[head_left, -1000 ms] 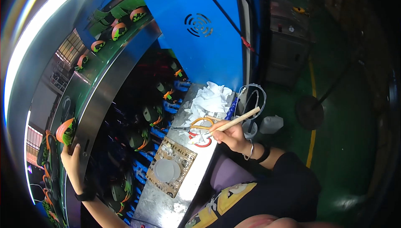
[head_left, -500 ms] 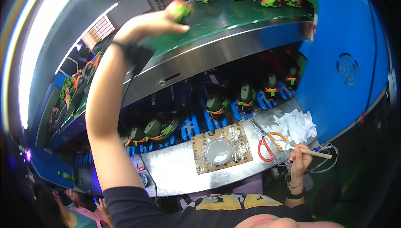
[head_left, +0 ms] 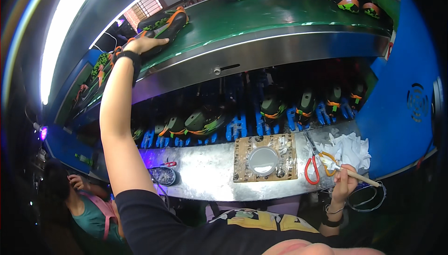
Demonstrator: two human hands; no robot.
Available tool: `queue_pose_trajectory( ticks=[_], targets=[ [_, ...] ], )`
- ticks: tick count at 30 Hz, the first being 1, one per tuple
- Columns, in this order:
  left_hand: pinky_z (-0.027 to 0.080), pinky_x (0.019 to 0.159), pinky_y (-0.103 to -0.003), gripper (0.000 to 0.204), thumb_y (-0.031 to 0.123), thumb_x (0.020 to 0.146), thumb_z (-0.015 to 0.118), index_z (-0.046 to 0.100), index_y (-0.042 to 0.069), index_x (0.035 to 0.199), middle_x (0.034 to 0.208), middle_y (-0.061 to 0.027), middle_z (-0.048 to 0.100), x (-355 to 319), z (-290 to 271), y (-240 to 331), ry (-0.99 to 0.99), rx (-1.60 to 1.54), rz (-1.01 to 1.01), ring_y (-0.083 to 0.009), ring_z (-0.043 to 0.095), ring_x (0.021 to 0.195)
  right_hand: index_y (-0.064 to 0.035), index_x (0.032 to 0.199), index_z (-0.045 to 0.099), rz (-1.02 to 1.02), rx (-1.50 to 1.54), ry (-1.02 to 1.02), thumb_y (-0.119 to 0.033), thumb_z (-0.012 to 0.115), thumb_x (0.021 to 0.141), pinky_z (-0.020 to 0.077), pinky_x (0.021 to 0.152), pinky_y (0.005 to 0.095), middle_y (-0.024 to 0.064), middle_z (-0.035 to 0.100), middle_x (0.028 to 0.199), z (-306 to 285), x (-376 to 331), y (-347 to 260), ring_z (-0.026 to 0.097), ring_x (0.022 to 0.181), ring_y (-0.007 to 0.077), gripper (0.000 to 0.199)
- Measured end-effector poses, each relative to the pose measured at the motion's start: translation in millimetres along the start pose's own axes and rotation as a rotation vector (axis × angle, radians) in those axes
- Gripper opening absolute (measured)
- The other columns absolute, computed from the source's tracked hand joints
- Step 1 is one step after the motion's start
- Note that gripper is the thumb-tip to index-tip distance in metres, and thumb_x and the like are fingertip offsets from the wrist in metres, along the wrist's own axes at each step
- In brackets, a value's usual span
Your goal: Applying adhesive to the edges of shoe soles using a brush.
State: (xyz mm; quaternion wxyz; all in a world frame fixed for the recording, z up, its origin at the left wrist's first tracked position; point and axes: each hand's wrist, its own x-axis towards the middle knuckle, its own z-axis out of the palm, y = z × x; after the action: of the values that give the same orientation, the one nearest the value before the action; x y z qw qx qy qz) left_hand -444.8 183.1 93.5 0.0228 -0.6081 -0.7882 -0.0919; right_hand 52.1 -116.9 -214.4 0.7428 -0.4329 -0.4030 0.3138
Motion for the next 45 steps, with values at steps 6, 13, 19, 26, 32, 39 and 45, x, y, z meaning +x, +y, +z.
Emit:
queue_pose_trajectory(
  ticks=[6, 13, 19, 26, 32, 39, 45],
  targets=[
    [0.046, 0.069, -0.034, 0.049, 0.045, 0.062, 0.064, 0.064, -0.003, 0.075, 0.075, -0.0197, 0.062, -37, 5, -14, 0.265, 0.010, 0.118, -0.0293, 0.061, 0.073, 0.0029, 0.091, 0.050, -0.021, -0.014, -0.008, -0.012, 0.047, 0.084, 0.0321, 0.048, 0.0191, 0.0026, 0.043, 0.061, 2, -9, -6, 0.038, 0.051, 0.0070, 0.016],
    [0.046, 0.061, -0.038, 0.027, 0.025, 0.069, 0.061, 0.061, -0.001, 0.064, 0.061, -0.0191, 0.057, -106, 15, -12, 0.401, 0.055, 0.361, -0.0330, 0.057, 0.061, 0.0032, 0.092, 0.049, -0.035, 0.034, -0.012, -0.011, 0.047, 0.084, 0.0323, 0.048, 0.0194, 0.0027, 0.043, 0.061, 8, -20, -19, 0.038, 0.051, 0.0072, 0.016],
    [0.042, 0.082, -0.037, 0.061, 0.024, 0.064, 0.072, 0.047, -0.006, 0.110, 0.107, -0.0215, 0.052, -156, 40, -40, 0.663, -0.703, 0.343, -0.0260, 0.056, 0.093, 0.0034, 0.092, 0.049, -0.016, 0.019, -0.010, -0.010, 0.048, 0.083, 0.0325, 0.048, 0.0192, 0.0033, 0.043, 0.061, 8, -25, -16, 0.038, 0.051, 0.0073, 0.016],
    [0.038, 0.085, -0.028, 0.085, 0.019, 0.060, 0.078, 0.024, -0.007, 0.120, 0.104, -0.0133, 0.045, -120, 72, -13, 0.977, -1.151, 0.383, -0.0174, 0.047, 0.095, 0.0033, 0.091, 0.050, -0.034, 0.048, -0.035, -0.009, 0.049, 0.082, 0.0329, 0.047, 0.0187, 0.0030, 0.044, 0.065, 22, -30, -27, 0.039, 0.051, 0.0070, 0.015],
    [0.047, 0.080, -0.035, 0.038, 0.004, 0.071, 0.048, 0.042, -0.007, 0.106, 0.102, -0.0174, 0.053, -200, 8, -19, 1.223, -1.131, 0.663, -0.0231, 0.054, 0.093, 0.0031, 0.090, 0.053, 0.026, -0.073, -0.215, -0.004, 0.051, 0.080, 0.0335, 0.046, 0.0185, 0.0025, 0.049, 0.066, 46, -20, -18, 0.042, 0.051, 0.0063, 0.013],
    [0.038, 0.089, -0.035, 0.086, 0.039, 0.059, 0.068, 0.033, -0.007, 0.123, 0.117, -0.0214, 0.046, -243, 92, -38, 0.269, -1.321, 0.830, -0.0249, 0.048, 0.104, -0.0008, 0.081, 0.058, 0.008, -0.398, -0.563, -0.002, 0.058, 0.077, 0.0344, 0.050, 0.0178, 0.0009, 0.055, 0.073, 103, -10, 10, 0.044, 0.059, 0.0034, 0.005],
    [0.038, 0.088, -0.033, 0.085, 0.033, 0.057, 0.068, 0.032, -0.005, 0.124, 0.115, -0.0160, 0.046, -276, 194, -53, -0.389, -1.658, 0.403, -0.0217, 0.048, 0.103, -0.0001, 0.083, 0.057, 0.048, -0.543, -0.680, -0.004, 0.056, 0.078, 0.0344, 0.053, 0.0175, 0.0018, 0.054, 0.075, 128, -7, 34, 0.044, 0.062, 0.0043, 0.006]
  ],
)
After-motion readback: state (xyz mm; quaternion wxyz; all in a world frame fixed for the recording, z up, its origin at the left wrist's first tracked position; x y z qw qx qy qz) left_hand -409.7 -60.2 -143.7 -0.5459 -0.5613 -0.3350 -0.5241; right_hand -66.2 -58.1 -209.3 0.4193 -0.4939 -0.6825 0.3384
